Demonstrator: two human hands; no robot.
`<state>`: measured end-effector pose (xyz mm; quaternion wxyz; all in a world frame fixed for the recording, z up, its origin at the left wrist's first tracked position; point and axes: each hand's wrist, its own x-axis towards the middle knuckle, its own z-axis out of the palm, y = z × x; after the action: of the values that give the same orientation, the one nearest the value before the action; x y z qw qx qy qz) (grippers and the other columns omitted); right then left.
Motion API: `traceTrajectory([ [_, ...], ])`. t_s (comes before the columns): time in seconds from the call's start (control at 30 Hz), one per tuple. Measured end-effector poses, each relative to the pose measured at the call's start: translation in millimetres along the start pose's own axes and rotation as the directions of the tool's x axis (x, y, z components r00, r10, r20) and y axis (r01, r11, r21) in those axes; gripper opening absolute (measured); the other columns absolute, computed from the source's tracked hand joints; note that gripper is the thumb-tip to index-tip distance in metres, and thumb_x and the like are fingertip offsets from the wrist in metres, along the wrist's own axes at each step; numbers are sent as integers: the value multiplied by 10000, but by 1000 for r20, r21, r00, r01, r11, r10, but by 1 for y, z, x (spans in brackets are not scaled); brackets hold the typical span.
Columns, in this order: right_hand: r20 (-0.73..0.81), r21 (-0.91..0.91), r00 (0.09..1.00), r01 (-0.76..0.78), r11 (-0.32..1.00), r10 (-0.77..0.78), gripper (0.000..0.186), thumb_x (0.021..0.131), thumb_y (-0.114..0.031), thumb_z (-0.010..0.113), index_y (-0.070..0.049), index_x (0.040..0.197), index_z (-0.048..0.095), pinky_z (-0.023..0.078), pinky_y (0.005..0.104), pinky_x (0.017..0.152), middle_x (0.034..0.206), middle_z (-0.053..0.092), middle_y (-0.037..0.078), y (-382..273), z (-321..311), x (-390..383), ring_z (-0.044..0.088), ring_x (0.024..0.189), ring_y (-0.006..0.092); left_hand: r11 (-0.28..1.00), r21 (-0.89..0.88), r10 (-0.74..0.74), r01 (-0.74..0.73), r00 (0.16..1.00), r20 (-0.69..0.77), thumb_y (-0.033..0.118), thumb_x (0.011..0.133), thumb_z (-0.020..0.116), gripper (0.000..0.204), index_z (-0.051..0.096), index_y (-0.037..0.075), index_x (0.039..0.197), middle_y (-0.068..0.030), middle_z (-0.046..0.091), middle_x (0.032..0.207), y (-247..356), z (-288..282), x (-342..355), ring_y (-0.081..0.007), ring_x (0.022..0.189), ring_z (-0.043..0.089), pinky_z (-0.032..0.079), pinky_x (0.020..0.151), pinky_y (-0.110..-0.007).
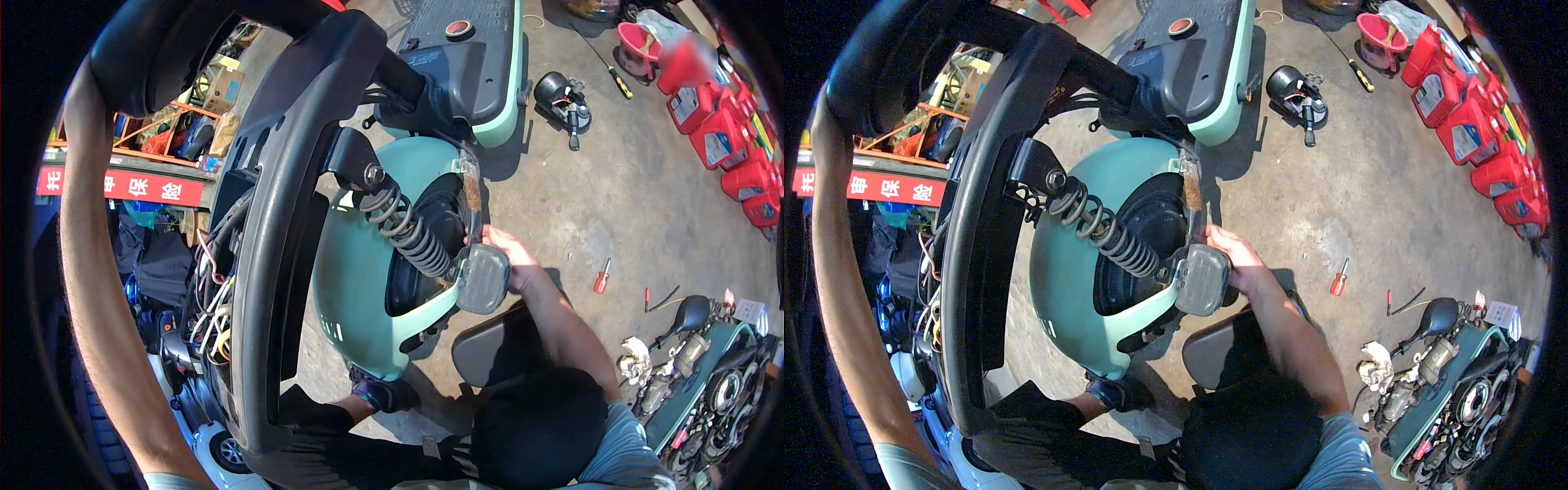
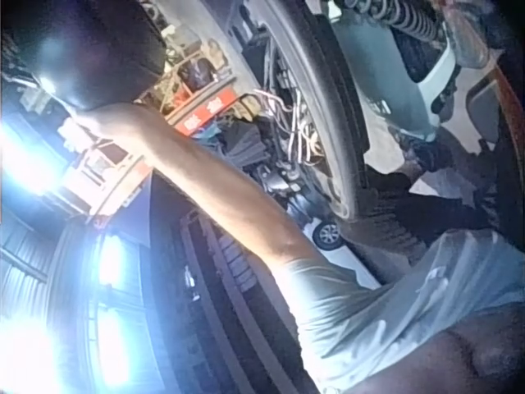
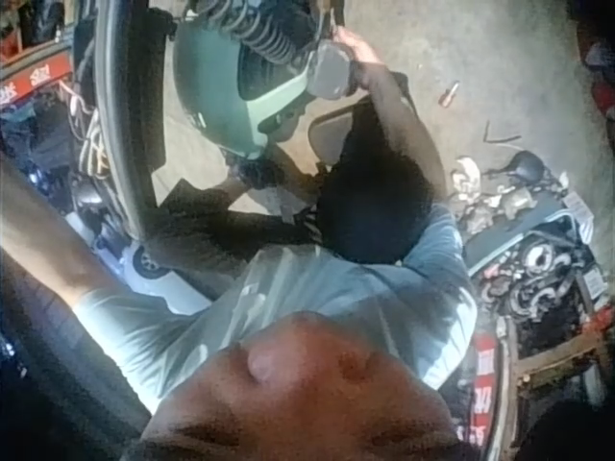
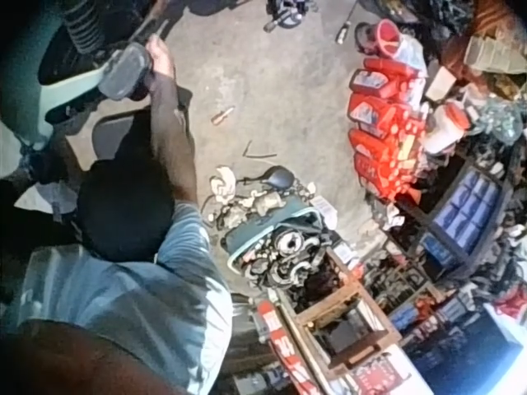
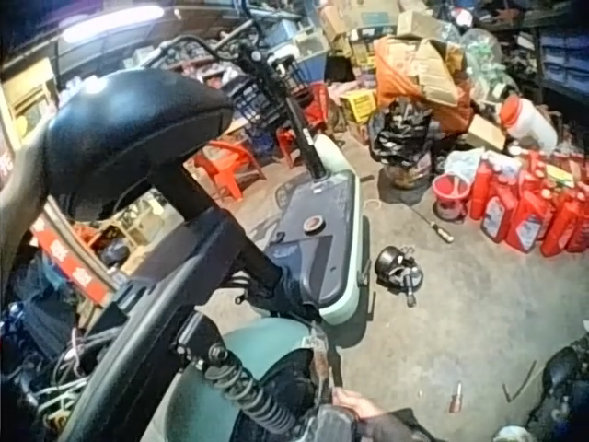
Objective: Inspecting and repairing the internal wiring and battery compartment of an electric scooter.
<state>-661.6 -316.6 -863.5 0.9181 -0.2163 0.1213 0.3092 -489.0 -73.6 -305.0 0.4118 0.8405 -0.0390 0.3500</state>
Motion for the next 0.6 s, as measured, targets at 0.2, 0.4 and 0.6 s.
traceTrajectory([
  [0.2,143,104,990,-4,995,-11,220,1070,-290,513,-95,1118,603,568,331,766,948,662,19,-24,11,28,658,838,150,998,-19,67,-67,998,-15,264,1089,407,424,515,30,1426,-107,634,1333,2,4,-10,-201,1223,612,477,1017,-352],
  [0.4,102,-11,992,70,997,-69,192,1071,-235,507,-106,1161,618,553,316,742,985,681,17,-23,24,39,656,819,140,989,-145,-33,34,999,10,306,1076,445,436,546,56,1418,-118,611,1364,1,-2,-3,-188,1302,551,369,1139,-349],
  [0.6,48,24,989,142,990,-143,200,1069,-282,515,-118,1119,616,522,300,763,1018,668,-3,-60,27,52,633,861,125,998,-46,41,-39,999,33,279,1106,368,438,498,36,1447,-125,576,1405,1,0,-5,-228,1315,546,431,1105,-383],
])
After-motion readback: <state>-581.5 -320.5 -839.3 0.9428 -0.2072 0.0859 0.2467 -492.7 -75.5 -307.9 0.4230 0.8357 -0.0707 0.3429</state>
